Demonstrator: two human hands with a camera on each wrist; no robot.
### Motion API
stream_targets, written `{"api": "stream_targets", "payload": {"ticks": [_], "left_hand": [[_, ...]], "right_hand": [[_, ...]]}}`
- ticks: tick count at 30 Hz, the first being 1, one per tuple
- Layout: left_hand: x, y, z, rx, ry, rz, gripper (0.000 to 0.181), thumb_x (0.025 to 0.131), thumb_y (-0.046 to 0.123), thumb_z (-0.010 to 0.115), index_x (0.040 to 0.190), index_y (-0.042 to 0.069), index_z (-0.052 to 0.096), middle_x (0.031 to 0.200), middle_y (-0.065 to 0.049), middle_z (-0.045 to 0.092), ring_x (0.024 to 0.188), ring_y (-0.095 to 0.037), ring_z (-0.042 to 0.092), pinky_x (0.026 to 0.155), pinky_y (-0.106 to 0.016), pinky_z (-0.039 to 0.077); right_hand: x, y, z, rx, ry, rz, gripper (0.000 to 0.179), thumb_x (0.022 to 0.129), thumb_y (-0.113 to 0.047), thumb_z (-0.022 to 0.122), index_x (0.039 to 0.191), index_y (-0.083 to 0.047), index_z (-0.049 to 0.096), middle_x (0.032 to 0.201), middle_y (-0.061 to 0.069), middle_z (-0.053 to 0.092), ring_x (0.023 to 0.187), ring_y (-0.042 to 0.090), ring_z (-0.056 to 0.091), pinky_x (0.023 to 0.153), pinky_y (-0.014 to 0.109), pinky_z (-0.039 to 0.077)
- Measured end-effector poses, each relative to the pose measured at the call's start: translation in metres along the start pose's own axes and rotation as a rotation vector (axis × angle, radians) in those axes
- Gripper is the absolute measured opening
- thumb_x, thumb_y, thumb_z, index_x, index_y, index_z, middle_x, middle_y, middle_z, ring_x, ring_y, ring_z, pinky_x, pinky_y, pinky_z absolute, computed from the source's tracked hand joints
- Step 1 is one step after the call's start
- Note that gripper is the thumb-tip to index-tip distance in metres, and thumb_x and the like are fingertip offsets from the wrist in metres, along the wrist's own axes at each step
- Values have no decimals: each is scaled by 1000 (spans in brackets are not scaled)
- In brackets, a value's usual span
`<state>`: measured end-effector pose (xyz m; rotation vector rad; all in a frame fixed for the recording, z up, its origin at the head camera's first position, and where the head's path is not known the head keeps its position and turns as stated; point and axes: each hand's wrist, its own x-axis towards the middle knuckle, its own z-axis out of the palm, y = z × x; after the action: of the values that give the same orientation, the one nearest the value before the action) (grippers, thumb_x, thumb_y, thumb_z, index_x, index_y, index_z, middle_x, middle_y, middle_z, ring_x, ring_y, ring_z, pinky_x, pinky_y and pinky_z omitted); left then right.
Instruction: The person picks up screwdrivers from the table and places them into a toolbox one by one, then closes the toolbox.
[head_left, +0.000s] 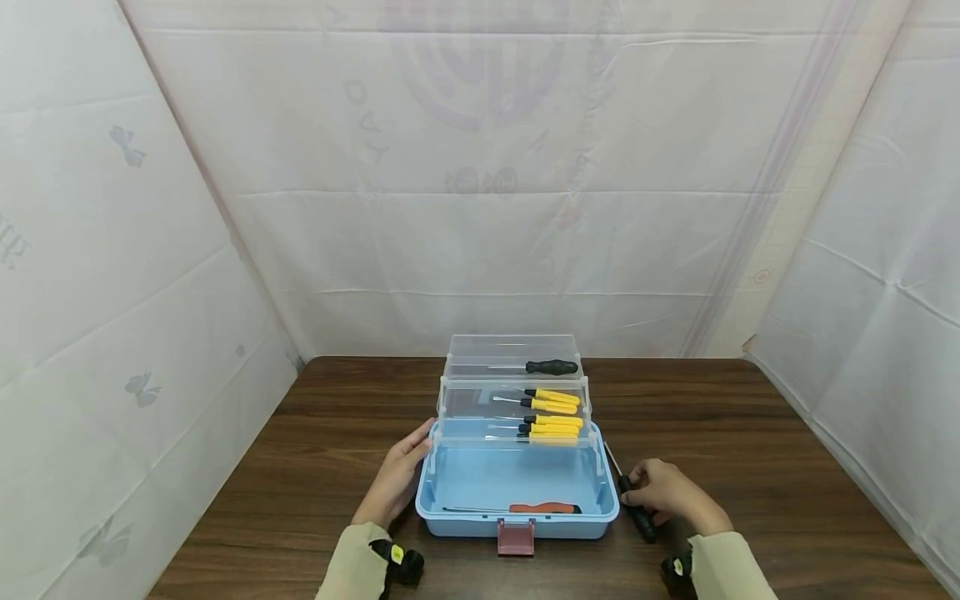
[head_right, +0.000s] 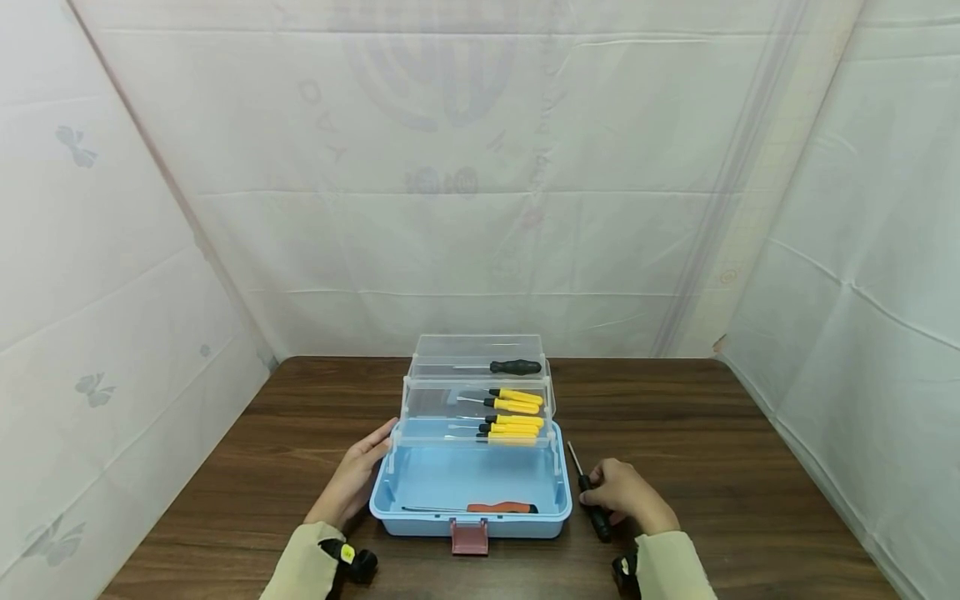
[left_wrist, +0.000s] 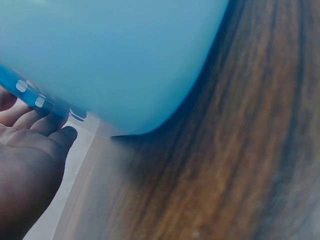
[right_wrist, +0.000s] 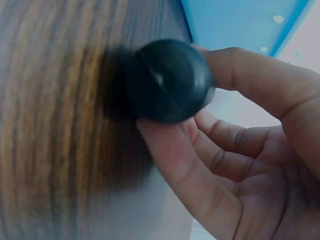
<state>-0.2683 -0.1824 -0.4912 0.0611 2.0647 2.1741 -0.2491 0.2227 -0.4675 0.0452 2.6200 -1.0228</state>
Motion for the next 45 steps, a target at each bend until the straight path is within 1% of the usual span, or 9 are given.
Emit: {"api": "stream_targets", "payload": {"ticks": [3, 11, 17, 19, 22, 29, 36, 40, 45], "left_hand": [[1, 0, 0, -14, 5, -8, 52, 102, 18, 44, 150, 6, 31, 158, -14, 24, 147, -32, 19, 118, -51, 19], [2, 1, -1, -17, 9, -5, 52, 102, 16, 44, 150, 5, 30, 158, -15, 24, 147, -32, 19, 118, -51, 20], [0, 3, -1, -3, 0, -9, 52, 102, 16, 43, 150, 5, 30, 158, -15, 23, 147, -33, 19, 117, -52, 20], [0, 3, -1, -12, 2, -11, 51, 102, 15, 43, 150, 5, 30, 158, -15, 23, 147, -33, 19, 117, -51, 20], [0, 2, 0, -27, -1, -11, 50, 102, 16, 42, 150, 5, 31, 158, -14, 24, 146, -32, 20, 117, -51, 21], [1, 0, 0, -23, 2, -18, 50, 102, 16, 42, 150, 6, 31, 158, -13, 24, 146, -33, 20, 117, -51, 21], [0, 1, 1, -12, 3, -5, 50, 103, 16, 41, 150, 4, 30, 158, -15, 24, 146, -33, 21, 117, -51, 21], [1, 1, 0, -20, 4, -13, 50, 102, 14, 41, 150, 5, 30, 158, -14, 24, 146, -32, 21, 117, -51, 21], [1, 1, 0, -17, -7, -17, 50, 103, 15, 40, 151, 5, 29, 159, -15, 22, 147, -33, 19, 117, -52, 20]], "right_hand": [[1, 0, 0, -3, 1, 1, 31, 78, -10, 75, 99, 6, 59, 83, 12, 59, 69, 19, 60, 54, 34, 57], [2, 0, -2, -2, -9, -13, 32, 79, -11, 74, 101, 6, 59, 85, 12, 58, 71, 19, 60, 55, 34, 58], [2, 1, -2, 30, 0, -33, 29, 78, -9, 74, 98, 4, 59, 84, 10, 58, 70, 19, 59, 53, 34, 57], [2, 1, -2, 34, 1, -38, 28, 78, -9, 74, 98, 5, 59, 83, 10, 58, 69, 19, 59, 53, 34, 57], [2, 1, -3, 35, 0, -36, 28, 78, -9, 73, 98, 5, 59, 83, 10, 57, 69, 19, 59, 53, 34, 57], [3, 1, -6, 44, -7, -47, 30, 79, -9, 72, 102, 8, 60, 87, 12, 59, 71, 19, 60, 54, 34, 57], [3, -3, -11, 21, 1, -45, 32, 80, -9, 71, 104, 9, 59, 89, 13, 59, 72, 20, 59, 55, 34, 57], [3, -6, -13, 5, 18, -45, 33, 80, -9, 71, 104, 8, 58, 88, 13, 58, 71, 19, 60, 54, 34, 57], [3, -7, -16, 3, 35, -78, 32, 80, -9, 71, 104, 9, 59, 91, 14, 60, 70, 19, 61, 53, 34, 57]]}}
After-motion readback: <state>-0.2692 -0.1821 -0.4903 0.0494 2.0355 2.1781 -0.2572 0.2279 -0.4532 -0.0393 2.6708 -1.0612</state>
